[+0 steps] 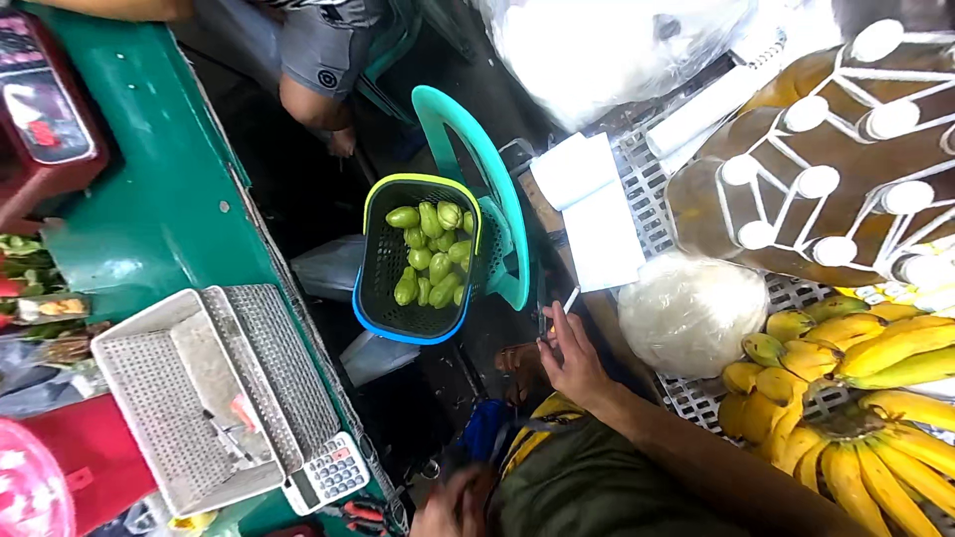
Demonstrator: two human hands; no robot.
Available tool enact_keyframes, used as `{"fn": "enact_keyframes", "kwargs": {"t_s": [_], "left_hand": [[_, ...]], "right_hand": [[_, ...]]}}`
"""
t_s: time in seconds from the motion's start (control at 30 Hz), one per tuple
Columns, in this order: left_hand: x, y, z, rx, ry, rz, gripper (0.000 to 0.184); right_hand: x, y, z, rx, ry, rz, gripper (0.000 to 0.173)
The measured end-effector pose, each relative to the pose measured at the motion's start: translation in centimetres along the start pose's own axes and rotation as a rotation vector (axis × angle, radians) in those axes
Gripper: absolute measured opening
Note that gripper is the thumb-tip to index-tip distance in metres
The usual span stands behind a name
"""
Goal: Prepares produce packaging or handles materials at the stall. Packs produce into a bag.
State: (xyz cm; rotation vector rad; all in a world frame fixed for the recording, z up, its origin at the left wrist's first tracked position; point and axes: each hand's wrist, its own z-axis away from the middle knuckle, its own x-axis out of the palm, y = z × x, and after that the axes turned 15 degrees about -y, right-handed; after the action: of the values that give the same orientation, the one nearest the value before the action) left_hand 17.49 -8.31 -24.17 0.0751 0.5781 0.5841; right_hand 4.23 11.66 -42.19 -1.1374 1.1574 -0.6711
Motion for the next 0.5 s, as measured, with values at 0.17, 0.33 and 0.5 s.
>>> {"fn": "enact_keyframes", "kwargs": {"t_s": [0.17,0.33,0.5], "left_hand": [[-2.4,5.9,-14.3,0.209,-0.086,0.456,0.032],[-0.6,11.0,-20.1,0.19,-0.254,1.166,0.045],[0.5,10.9,-21.2,0.342,-0.373,1.266,0.031]], "right_hand": [[-0.5,-0.5,0.7,-0.029,-0.022,-0.052,0.061],[-0.6,-0.3,1.1,-0.026,-0.045,-0.047,0.062],[-1.2,-0.8,0.8,0.009,-0.094,-0.048,0.063]]}}
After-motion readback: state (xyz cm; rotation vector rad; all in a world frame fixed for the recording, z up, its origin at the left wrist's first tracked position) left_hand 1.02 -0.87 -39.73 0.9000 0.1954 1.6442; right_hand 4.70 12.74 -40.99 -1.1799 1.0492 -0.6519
